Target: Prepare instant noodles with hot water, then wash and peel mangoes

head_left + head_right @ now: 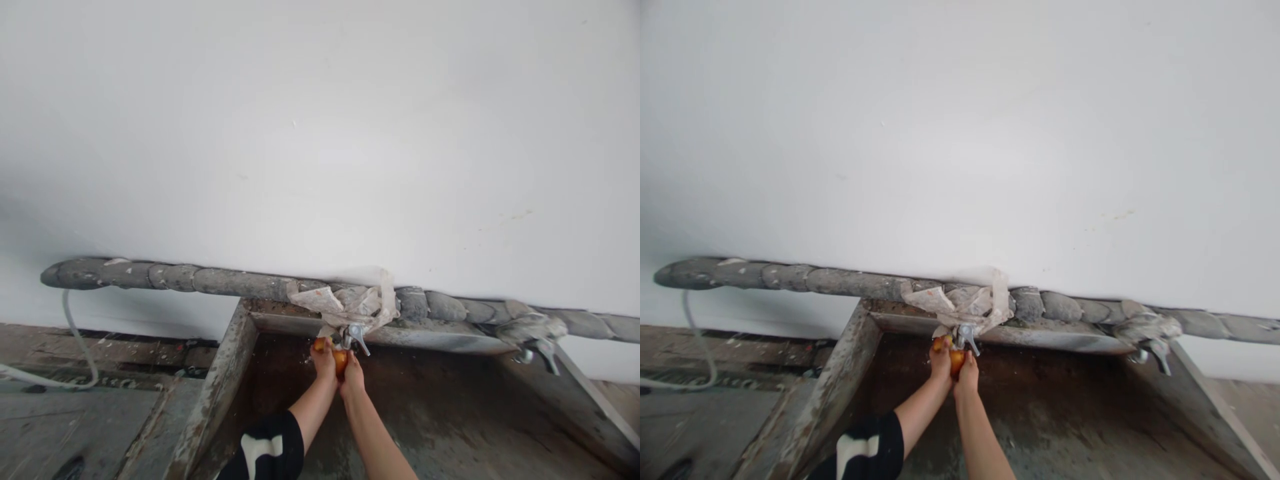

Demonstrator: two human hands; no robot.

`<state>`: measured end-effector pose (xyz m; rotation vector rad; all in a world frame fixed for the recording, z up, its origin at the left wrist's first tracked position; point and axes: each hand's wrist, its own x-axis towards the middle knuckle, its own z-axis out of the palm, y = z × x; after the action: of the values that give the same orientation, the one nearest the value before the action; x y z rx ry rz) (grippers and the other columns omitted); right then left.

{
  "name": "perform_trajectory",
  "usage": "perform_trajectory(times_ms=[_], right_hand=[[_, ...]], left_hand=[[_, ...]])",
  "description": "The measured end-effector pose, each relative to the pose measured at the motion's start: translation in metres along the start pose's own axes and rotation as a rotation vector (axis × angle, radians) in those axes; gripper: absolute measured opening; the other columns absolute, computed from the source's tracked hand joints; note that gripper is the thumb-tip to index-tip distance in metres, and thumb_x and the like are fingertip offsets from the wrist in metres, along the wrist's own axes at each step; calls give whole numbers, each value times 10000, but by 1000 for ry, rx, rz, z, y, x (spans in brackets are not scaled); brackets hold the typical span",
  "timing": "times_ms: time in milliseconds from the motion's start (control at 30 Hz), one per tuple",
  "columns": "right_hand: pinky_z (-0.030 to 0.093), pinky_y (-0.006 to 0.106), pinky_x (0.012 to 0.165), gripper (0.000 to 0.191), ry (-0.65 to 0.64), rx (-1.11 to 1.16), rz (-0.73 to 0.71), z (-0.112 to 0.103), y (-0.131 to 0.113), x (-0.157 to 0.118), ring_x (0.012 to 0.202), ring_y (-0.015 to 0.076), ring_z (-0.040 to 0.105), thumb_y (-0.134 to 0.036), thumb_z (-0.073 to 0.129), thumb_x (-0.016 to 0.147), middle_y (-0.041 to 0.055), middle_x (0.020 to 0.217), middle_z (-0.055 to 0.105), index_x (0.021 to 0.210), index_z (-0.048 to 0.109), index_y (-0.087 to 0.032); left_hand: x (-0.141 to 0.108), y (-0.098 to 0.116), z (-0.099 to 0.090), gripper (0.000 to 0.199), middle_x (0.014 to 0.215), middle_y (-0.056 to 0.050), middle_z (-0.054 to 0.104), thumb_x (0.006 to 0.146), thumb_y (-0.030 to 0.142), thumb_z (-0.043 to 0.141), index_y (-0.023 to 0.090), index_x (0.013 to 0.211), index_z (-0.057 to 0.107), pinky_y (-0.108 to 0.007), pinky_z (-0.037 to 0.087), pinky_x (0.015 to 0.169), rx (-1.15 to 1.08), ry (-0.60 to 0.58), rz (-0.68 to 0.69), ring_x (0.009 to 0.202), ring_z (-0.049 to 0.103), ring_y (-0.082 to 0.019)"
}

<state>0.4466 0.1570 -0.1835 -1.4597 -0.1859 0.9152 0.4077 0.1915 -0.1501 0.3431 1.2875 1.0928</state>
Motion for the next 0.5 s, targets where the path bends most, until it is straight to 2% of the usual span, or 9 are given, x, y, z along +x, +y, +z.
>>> perform_trajectory(times_ms=[67, 167, 233, 300, 500], right_hand=[[498, 308, 613, 344, -4, 32, 47, 0, 1, -9, 704, 194, 632, -502, 470, 793, 25, 728, 644, 877, 557, -180], [496, 285, 705, 410, -86, 95, 39, 2, 3, -28, 941, 215, 599, -493, 561, 730, 38, 977, 649, 1044, 517, -232], [475, 275, 783, 485, -147, 142, 24, 4, 3, -38, 1017, 205, 565, -462, 628, 693, 33, 1068, 623, 1102, 481, -247], [467, 282, 803, 495, -185, 181, 31, 5, 0, -42, 995, 208, 576, -430, 678, 660, 41, 1039, 634, 1074, 494, -230], [507, 322, 663, 367, -163, 298, 144, 6, -6, -30, 815, 228, 632, -468, 628, 677, 72, 875, 672, 896, 577, -178]], left_hand=[[2, 2, -2, 219, 822, -18, 577, 824, 258, 524, 139, 1006, 514, -266, 498, 563, 6, -19, 0, 635, 558, -110], [10, 5, -4, 207, 817, -15, 573, 820, 252, 531, 132, 988, 519, -266, 495, 568, 18, -47, 25, 637, 554, -109], [14, 6, -5, 208, 827, -15, 569, 813, 242, 541, 132, 989, 520, -264, 493, 572, 26, -68, 32, 645, 551, -109], [16, 6, -6, 225, 828, -17, 569, 815, 258, 537, 133, 1002, 517, -268, 493, 568, 31, -93, 11, 642, 550, -111], [15, 8, -13, 283, 800, -21, 581, 817, 336, 522, 136, 1016, 514, -297, 497, 573, 17, -124, -118, 632, 565, -127]])
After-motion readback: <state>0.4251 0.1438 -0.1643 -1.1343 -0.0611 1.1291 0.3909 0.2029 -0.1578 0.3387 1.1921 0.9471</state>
